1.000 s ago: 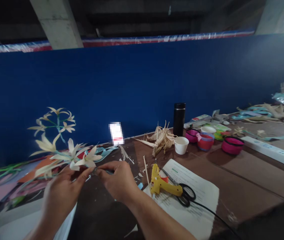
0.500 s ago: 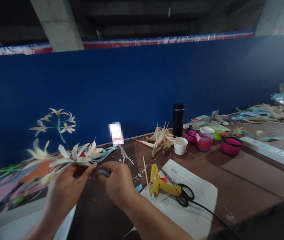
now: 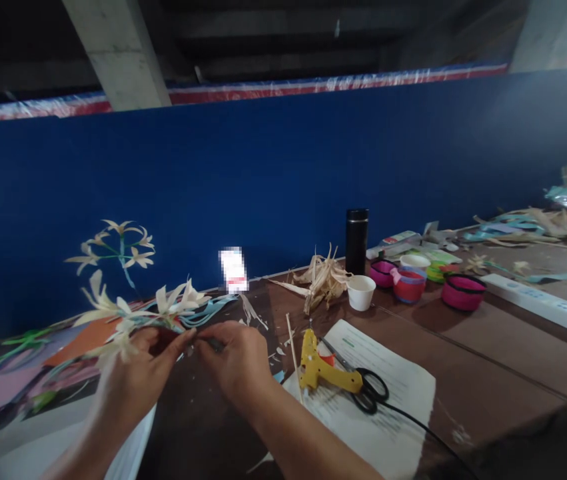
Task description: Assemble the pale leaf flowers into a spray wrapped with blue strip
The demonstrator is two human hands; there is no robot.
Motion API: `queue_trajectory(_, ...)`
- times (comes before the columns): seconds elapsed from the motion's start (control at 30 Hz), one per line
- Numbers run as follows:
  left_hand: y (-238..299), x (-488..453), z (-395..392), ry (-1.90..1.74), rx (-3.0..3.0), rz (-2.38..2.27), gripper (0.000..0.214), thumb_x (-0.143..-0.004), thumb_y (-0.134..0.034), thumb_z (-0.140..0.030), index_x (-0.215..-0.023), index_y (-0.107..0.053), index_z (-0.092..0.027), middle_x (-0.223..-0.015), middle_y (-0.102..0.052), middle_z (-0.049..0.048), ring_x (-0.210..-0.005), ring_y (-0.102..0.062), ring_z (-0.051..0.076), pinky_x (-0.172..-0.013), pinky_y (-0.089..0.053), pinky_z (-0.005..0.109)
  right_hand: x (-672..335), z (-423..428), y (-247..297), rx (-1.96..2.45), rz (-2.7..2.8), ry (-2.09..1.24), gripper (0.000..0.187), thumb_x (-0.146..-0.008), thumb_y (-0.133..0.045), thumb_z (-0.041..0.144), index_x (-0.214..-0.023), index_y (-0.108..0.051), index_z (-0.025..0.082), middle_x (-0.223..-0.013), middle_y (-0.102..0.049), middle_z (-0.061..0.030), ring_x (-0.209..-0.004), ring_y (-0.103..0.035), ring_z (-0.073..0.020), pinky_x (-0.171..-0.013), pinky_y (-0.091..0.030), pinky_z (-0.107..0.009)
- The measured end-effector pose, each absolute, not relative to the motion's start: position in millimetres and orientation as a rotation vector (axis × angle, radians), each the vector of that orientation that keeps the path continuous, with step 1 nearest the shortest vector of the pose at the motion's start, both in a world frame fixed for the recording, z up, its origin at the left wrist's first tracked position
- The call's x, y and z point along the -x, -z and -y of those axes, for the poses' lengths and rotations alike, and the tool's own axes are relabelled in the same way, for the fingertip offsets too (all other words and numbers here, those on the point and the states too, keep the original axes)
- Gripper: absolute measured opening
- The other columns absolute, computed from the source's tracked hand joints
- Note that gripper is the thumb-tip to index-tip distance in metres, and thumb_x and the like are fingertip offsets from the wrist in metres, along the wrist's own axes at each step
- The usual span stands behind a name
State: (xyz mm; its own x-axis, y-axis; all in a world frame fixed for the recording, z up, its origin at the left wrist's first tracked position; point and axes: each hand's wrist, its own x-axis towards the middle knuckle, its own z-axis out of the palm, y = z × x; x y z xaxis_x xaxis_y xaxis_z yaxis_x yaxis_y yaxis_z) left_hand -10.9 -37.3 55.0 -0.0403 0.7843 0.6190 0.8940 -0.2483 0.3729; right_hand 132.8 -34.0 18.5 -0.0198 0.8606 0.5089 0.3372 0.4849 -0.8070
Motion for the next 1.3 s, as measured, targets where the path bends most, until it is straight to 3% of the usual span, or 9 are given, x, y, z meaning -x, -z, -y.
queue_trajectory(0.17, -56, 13, 36, 1.019, 2.099, 1.896, 0.031, -0.075, -0.050, -0.047, -0.066, -0.062, -0.020, -0.062, -0.067, 0.0041, -0.063, -0.063, 0.021, -0.059, -0.044, 0.028, -131, 31, -19, 1.006, 1.549, -0.496, 0.015, -0.069, -0.063, 0.015, -0.076, -0.072, 0.025, -0.081, -0.063, -0.0003, -0.077, -0.058, -0.0138, -0.067, -0.043, -0.023)
queue_trajectory(0.3, -58, 13, 37, 0.973, 2.100, 1.971, 0.028, -0.075, -0.052, -0.047, -0.067, -0.058, -0.021, -0.061, -0.065, 0.0017, -0.059, -0.061, 0.020, -0.055, -0.041, 0.027, -129, 26, -15, 0.856, 1.468, -0.697, 0.018, -0.068, -0.064, 0.012, -0.078, -0.073, 0.024, -0.076, -0.063, 0.0003, -0.076, -0.059, -0.0132, -0.070, -0.044, -0.023)
queue_trajectory(0.63, -58, 10, 41, 1.063, 2.175, 1.981, 0.030, -0.075, -0.051, -0.050, -0.069, -0.058, -0.021, -0.061, -0.065, -0.0006, -0.056, -0.059, 0.016, -0.052, -0.040, 0.024, -129, 29, -26, 0.926, 1.285, -1.089, 0.012, -0.066, -0.066, 0.025, -0.071, -0.072, 0.016, -0.059, -0.063, 0.0010, -0.055, -0.053, -0.0108, -0.051, -0.040, -0.020)
queue_trajectory(0.87, -50, 13, 40, 1.040, 2.241, 1.819, 0.031, -0.079, -0.045, -0.047, -0.076, -0.062, -0.022, -0.073, -0.068, 0.0028, -0.064, -0.063, 0.017, -0.056, -0.042, 0.025, -124, 28, -18, 0.926, 1.292, -0.964, 0.010, -0.066, -0.061, 0.019, -0.067, -0.071, 0.015, -0.060, -0.061, 0.0006, -0.058, -0.052, -0.0117, -0.052, -0.038, -0.020)
queue_trajectory(1.13, -56, 7, 41, 0.902, 2.193, 1.830, 0.030, -0.080, -0.042, -0.043, -0.067, -0.059, -0.022, -0.066, -0.066, 0.0027, -0.062, -0.062, 0.019, -0.056, -0.042, 0.026, -125, 25, -16, 0.903, 1.207, -1.125, 0.012, -0.066, -0.063, 0.026, -0.063, -0.066, 0.014, -0.051, -0.051, 0.0037, -0.047, -0.041, -0.0082, -0.045, -0.032, -0.019)
queue_trajectory(1.3, -50, 8, 36, 0.949, 2.153, 1.922, 0.029, -0.079, -0.045, -0.046, -0.076, -0.060, -0.021, -0.070, -0.067, 0.0028, -0.067, -0.063, 0.020, -0.060, -0.042, 0.027, -127, 29, -18, 0.949, 1.342, -0.973, 0.013, -0.072, -0.059, 0.025, -0.070, -0.069, 0.016, -0.062, -0.060, 0.0007, -0.056, -0.049, -0.0108, -0.053, -0.038, -0.020)
